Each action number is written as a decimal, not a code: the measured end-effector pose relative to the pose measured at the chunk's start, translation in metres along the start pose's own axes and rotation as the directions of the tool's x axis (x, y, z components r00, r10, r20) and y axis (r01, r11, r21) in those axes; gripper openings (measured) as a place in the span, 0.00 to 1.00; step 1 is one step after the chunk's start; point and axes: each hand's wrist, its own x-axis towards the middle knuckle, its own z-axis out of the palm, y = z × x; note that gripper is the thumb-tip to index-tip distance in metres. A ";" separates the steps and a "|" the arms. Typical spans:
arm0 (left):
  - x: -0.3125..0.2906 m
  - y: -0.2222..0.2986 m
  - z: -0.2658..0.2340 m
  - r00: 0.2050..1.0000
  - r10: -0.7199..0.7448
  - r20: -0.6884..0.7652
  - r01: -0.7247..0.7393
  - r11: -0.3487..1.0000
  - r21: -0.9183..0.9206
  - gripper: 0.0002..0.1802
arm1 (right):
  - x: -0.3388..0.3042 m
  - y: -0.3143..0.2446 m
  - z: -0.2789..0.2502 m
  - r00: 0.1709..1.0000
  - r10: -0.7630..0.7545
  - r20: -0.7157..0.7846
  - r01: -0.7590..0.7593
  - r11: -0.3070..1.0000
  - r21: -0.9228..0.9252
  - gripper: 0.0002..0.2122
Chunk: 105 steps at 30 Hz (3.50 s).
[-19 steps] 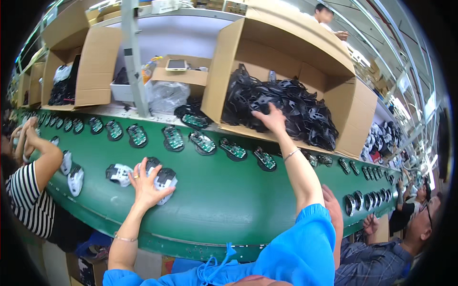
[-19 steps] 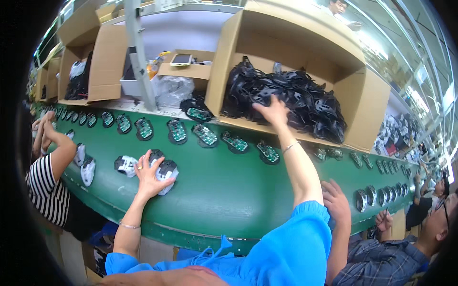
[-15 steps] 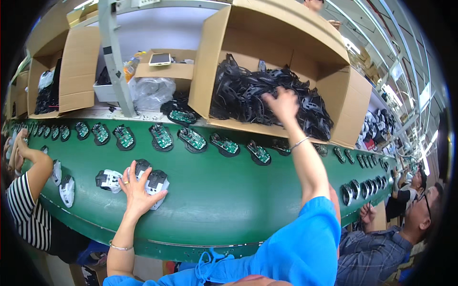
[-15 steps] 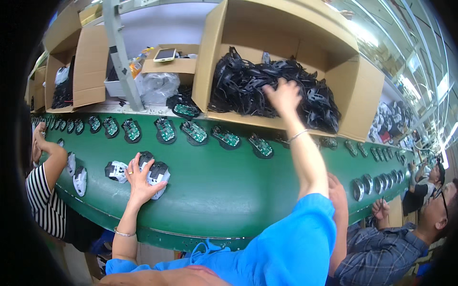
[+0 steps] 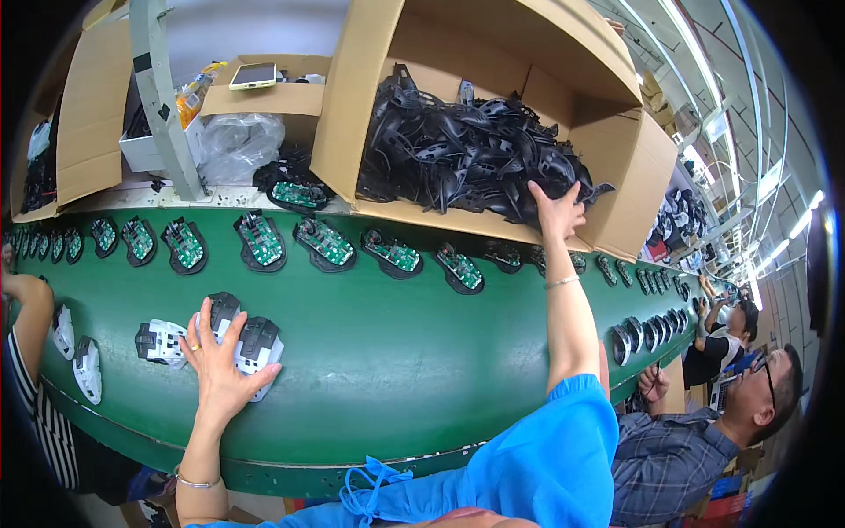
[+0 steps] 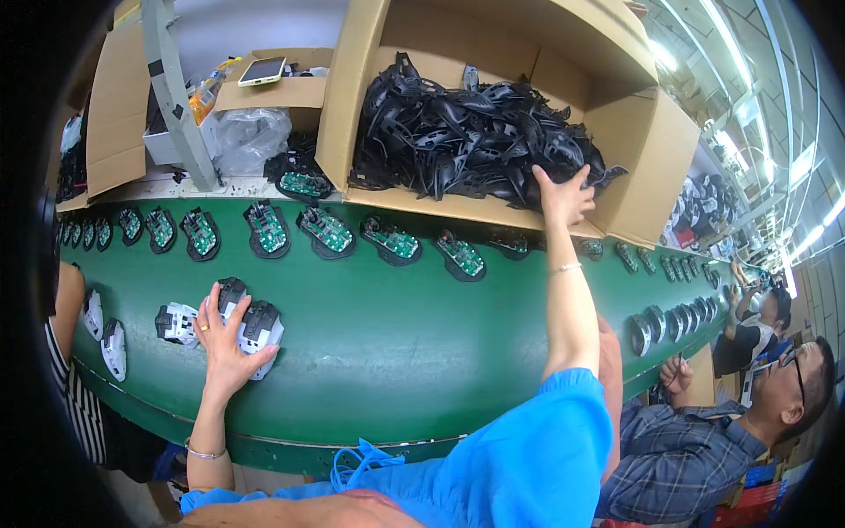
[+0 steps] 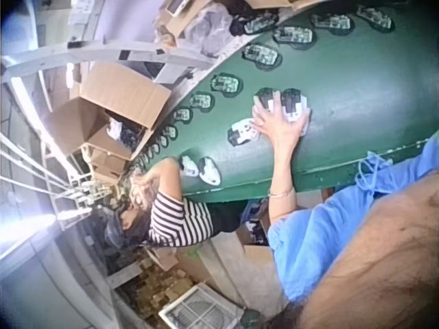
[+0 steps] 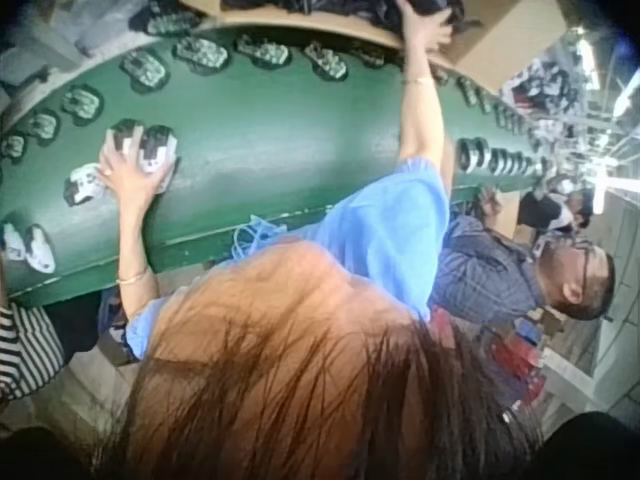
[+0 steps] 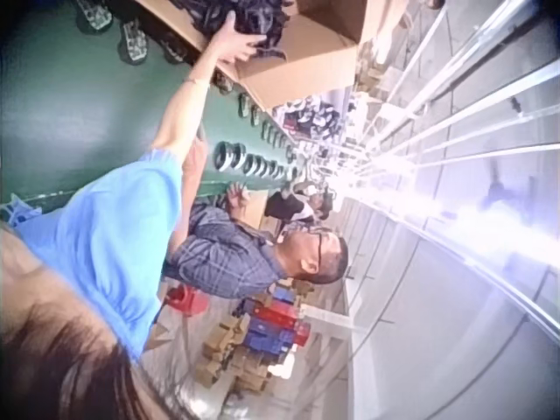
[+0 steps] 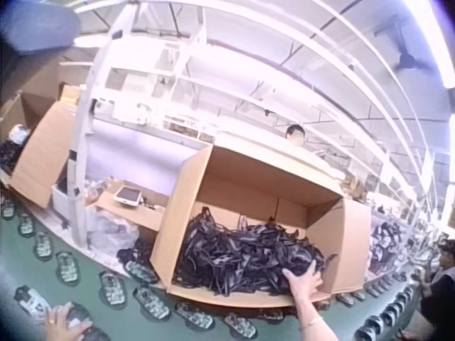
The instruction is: The person assembles computer mice by hand, placing outer mouse shells onto internal PCB assemblies on an assembly line.
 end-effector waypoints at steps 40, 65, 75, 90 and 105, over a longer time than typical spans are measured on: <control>-0.018 0.001 -0.011 0.990 0.064 0.129 -0.055 0.996 -0.070 0.47 | -0.015 -0.080 -0.014 0.978 0.037 0.207 -0.064 0.990 0.122 0.48; -0.040 0.001 -0.015 0.984 0.155 0.090 -0.147 0.985 -0.086 0.44 | -0.073 -0.141 -0.016 0.658 -0.709 0.255 0.705 0.699 0.122 0.27; -0.039 0.003 -0.022 0.969 0.212 0.124 -0.191 0.969 -0.159 0.42 | -0.021 -0.134 -0.093 0.707 -0.701 -0.094 0.662 0.610 0.436 0.18; -0.034 0.006 -0.027 0.954 0.246 0.173 -0.222 0.964 -0.146 0.44 | -0.454 -0.287 -0.092 -0.061 -0.955 0.292 0.110 0.284 0.953 0.32; -0.057 0.002 -0.031 0.958 0.228 0.173 -0.212 0.971 -0.106 0.49 | -0.465 -0.255 -0.097 -0.117 -0.949 0.292 0.462 0.208 0.862 0.17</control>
